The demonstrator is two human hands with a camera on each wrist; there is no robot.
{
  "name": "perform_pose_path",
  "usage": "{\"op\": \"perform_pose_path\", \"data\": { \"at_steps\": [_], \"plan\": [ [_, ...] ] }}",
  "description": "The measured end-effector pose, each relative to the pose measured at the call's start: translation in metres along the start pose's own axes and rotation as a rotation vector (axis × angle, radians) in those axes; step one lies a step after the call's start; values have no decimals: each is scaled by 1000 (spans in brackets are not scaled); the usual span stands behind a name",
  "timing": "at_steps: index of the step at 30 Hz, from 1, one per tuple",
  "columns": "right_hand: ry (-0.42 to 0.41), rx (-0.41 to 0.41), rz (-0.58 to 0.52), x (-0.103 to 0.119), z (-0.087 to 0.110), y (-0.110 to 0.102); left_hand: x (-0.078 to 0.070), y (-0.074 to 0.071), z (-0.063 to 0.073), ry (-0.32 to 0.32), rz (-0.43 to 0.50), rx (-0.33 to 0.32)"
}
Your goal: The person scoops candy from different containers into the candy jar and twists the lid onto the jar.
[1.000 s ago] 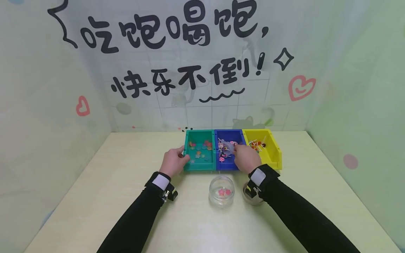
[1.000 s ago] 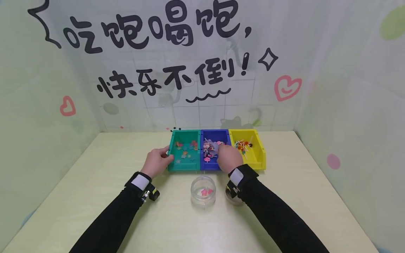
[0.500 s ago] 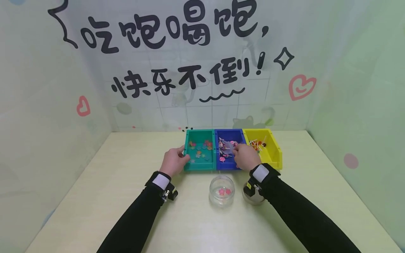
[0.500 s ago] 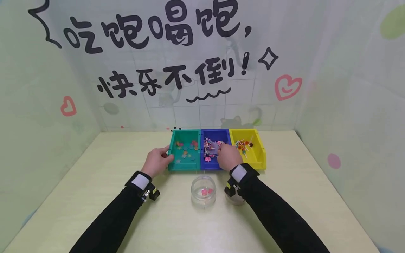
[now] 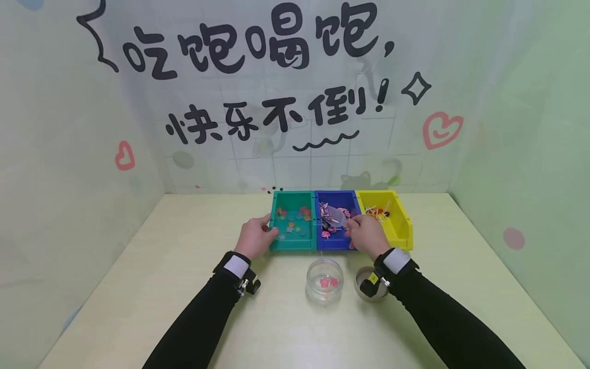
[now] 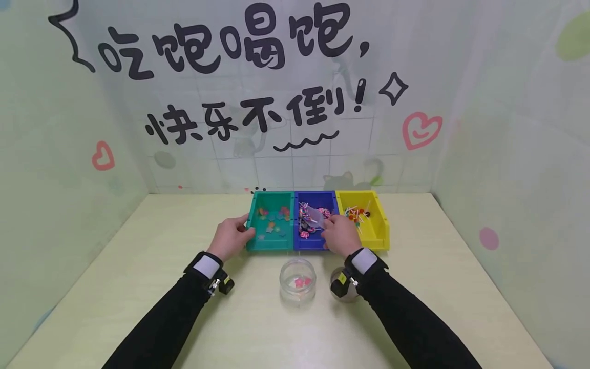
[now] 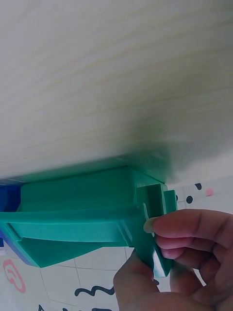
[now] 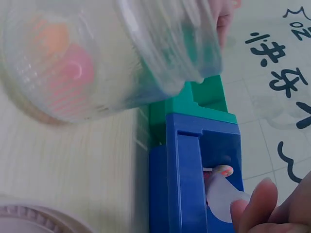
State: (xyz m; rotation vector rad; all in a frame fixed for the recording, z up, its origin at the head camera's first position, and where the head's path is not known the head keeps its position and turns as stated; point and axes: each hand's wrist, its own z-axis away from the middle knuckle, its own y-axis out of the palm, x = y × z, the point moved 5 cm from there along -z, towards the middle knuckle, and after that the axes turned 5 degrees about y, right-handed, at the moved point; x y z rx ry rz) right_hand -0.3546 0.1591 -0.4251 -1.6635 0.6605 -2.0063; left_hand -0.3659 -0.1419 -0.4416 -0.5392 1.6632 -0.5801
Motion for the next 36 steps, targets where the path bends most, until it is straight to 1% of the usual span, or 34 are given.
{"op": "perform_pose_path", "data": {
  "at_steps": [5, 7, 12, 17, 20, 27, 32, 36],
  "plan": [
    [81, 39, -122, -9, 5, -2, 1, 0, 0, 5, -9, -3],
    [100, 56, -169, -11, 8, -3, 2, 0, 0, 6, -12, -3],
    [127, 92, -279, -17, 12, -4, 2, 1, 2, -4, -8, -4],
    [157, 99, -346, -25, 16, -5, 4, 3, 3, -10, 0, -1],
    [155, 90, -375, -29, 17, -7, 5, 4, 4, -8, 5, -4],
    [104, 59, -429, -32, 18, -15, 4, 3, 4, -6, 1, -8],
    [102, 57, -445, -33, 17, -21, 0, 0, 6, 3, -10, -11],
    [91, 55, -455, -32, 19, -26, -2, -4, 8, 11, -38, -11]
  ]
}}
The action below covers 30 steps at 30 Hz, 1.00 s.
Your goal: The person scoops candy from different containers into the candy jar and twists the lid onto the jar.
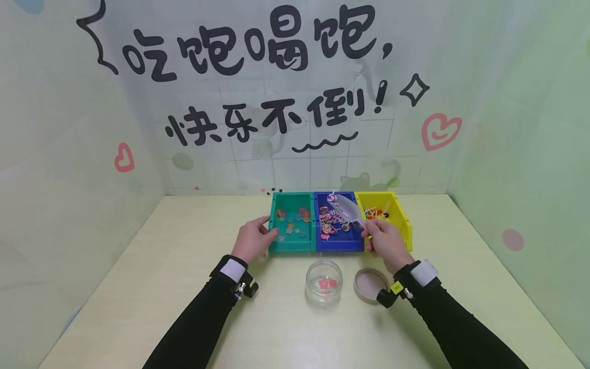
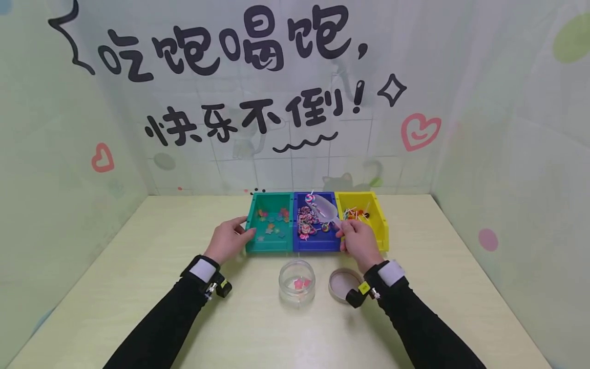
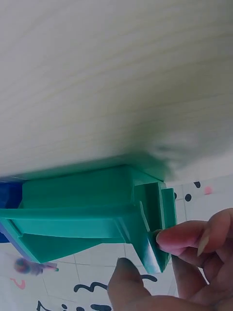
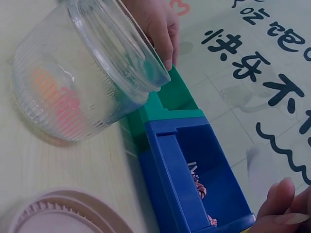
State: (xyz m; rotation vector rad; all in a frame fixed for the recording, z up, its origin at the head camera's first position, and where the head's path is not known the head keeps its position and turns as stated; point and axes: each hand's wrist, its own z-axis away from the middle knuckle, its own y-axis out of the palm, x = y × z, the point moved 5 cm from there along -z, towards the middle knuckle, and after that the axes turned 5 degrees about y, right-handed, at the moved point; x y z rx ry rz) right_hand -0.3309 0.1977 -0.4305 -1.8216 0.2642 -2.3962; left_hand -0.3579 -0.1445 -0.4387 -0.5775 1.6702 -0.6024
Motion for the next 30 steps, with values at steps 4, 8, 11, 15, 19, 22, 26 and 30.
{"op": "perform_pose_path", "data": {
  "at_steps": [4, 8, 11, 15, 19, 22, 26, 30],
  "plan": [
    [-29, 1, -13, 1, 3, -6, 0, -4, 2, -10, -23, -16],
    [-38, -10, -9, 3, 7, -13, -1, -12, 6, -2, -10, -55],
    [-45, -30, -12, 6, 10, -19, -2, -17, 10, 6, -1, -81],
    [-68, -35, -35, 13, 15, -28, -6, -21, 17, 15, 43, -105],
    [-95, -25, -45, 19, 20, -37, -13, -23, 26, 49, 132, -137],
    [-105, -27, -39, 22, 23, -42, -20, -23, 34, 91, 197, -132],
    [-106, -31, -35, 24, 28, -47, -28, -17, 43, 133, 249, -70],
    [-128, -21, -45, 28, 35, -52, -33, -8, 51, 141, 286, -7]
  ]
}}
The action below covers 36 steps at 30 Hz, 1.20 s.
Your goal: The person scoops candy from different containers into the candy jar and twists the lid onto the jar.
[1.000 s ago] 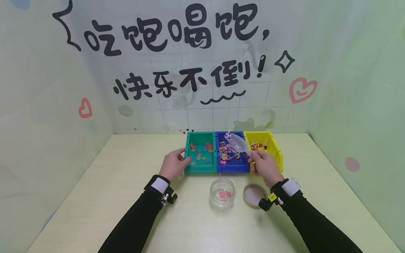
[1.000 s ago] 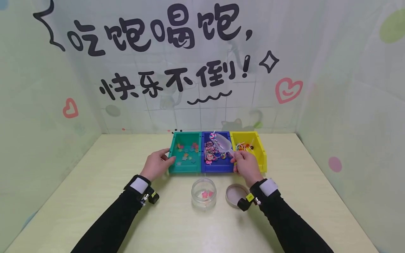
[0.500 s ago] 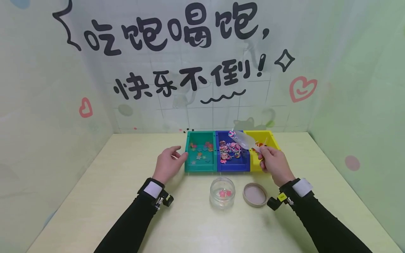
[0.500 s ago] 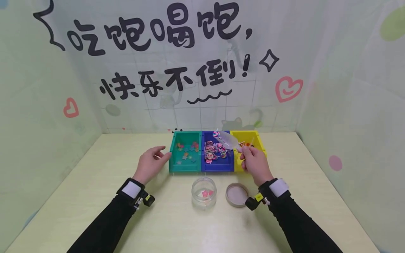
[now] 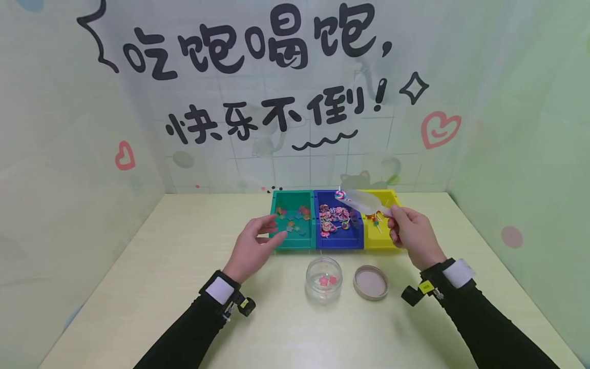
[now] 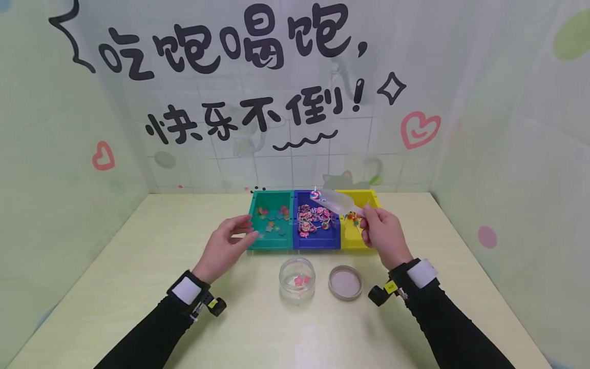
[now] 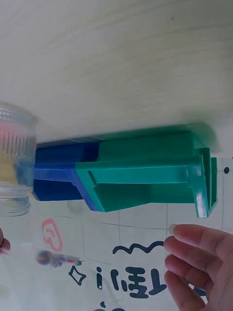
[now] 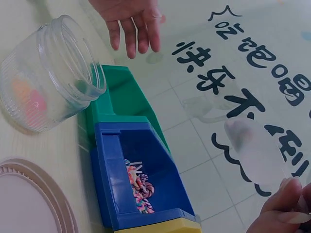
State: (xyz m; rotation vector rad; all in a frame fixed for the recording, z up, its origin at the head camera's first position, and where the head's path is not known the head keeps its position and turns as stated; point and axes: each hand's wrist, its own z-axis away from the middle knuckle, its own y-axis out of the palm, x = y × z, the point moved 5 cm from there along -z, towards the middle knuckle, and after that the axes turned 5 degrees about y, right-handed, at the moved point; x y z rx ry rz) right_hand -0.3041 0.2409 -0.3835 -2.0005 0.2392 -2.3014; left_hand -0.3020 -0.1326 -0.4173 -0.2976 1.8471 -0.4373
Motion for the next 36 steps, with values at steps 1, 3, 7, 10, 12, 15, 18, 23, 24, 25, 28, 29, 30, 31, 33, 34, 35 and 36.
{"op": "perform_pose_path", "data": {
  "at_steps": [1, 3, 7, 10, 12, 15, 18, 23, 24, 25, 28, 29, 30, 31, 33, 34, 35, 36],
  "plan": [
    [-9, 3, -2, 2, 2, -1, 0, 3, 2, -2, 11, 16],
    [-26, 7, -3, 5, 5, -4, -1, 8, 5, -8, 35, 50],
    [-44, 10, 0, 11, 11, -9, -1, 21, 12, -25, 89, 130],
    [-48, 13, -8, 15, 15, -13, 1, 33, 17, -33, 136, 200],
    [-50, 18, -19, 18, 18, -15, 2, 41, 21, -42, 156, 251],
    [-48, 30, -33, 20, 22, -18, 2, 53, 26, -40, 157, 321],
    [-47, 38, -41, 22, 25, -21, 1, 63, 30, -44, 147, 385],
    [-53, 51, -72, 26, 31, -26, -3, 75, 34, -33, 97, 460],
    [-54, 54, -80, 26, 32, -27, -3, 77, 34, -33, 86, 467],
    [-56, 57, -84, 26, 33, -28, -4, 79, 35, -32, 78, 471],
    [-60, 60, -74, 27, 36, -30, -4, 82, 35, -32, 61, 469],
    [-61, 60, -60, 26, 37, -30, -4, 82, 36, -33, 57, 466],
    [-64, 61, -44, 27, 38, -30, -3, 83, 36, -31, 54, 462],
    [-67, 61, -26, 27, 39, -30, -3, 83, 36, -28, 52, 457],
    [-73, 67, -5, 27, 41, -30, -1, 85, 36, -27, 43, 452],
    [-75, 72, 1, 27, 42, -30, -1, 85, 36, -27, 43, 450],
    [-77, 78, 5, 27, 44, -29, 0, 85, 36, -24, 41, 448],
    [-79, 85, 11, 27, 45, -29, 0, 86, 36, -22, 38, 447]
  ]
}}
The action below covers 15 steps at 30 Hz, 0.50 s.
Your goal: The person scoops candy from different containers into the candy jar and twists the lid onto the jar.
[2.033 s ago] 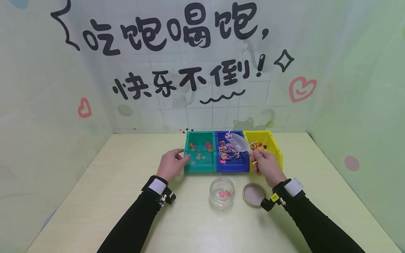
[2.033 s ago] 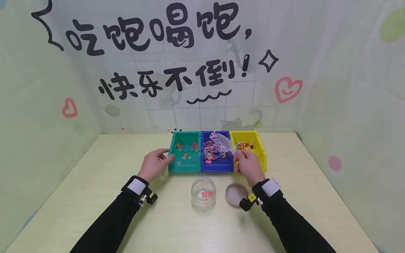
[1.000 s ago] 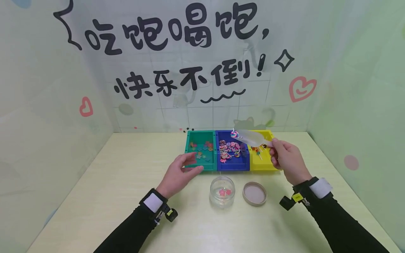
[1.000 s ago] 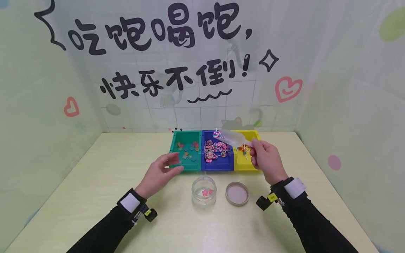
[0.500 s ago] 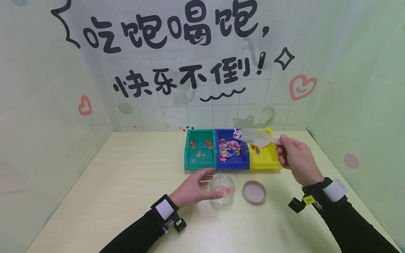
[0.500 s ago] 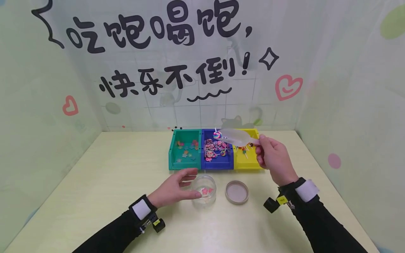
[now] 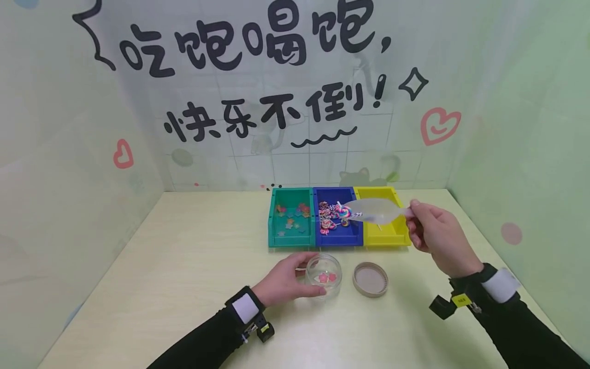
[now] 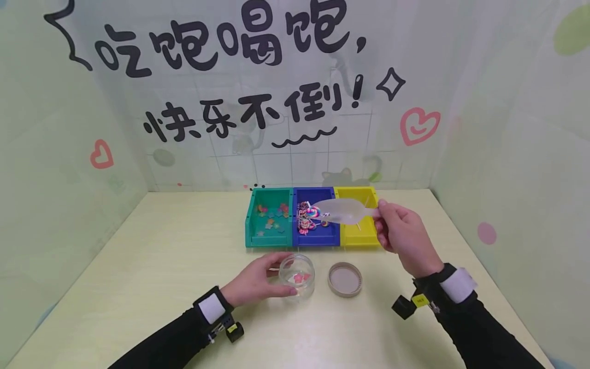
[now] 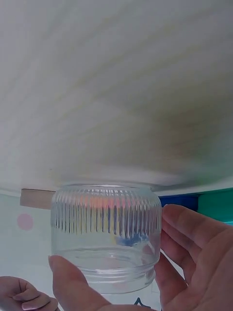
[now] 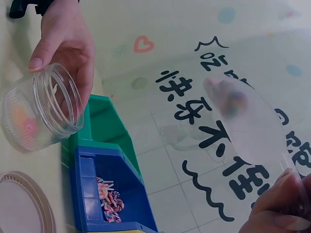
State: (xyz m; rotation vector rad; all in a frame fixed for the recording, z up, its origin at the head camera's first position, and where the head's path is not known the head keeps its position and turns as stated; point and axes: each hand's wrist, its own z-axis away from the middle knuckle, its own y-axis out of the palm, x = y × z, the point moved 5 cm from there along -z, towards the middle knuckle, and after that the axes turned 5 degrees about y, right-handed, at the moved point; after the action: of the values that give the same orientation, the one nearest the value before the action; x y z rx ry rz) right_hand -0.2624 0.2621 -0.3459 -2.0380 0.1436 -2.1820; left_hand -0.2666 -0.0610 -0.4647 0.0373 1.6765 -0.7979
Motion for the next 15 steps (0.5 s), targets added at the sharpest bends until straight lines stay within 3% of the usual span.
{"op": "perform_pose_path", "data": {
  "at_steps": [9, 15],
  "plan": [
    [17, 90, 94, -6, 6, 5, -1, 0, 0, -6, -7, 9],
    [2, 122, 214, -9, 5, 12, -2, -1, 1, -13, 2, 10]
  ]
}}
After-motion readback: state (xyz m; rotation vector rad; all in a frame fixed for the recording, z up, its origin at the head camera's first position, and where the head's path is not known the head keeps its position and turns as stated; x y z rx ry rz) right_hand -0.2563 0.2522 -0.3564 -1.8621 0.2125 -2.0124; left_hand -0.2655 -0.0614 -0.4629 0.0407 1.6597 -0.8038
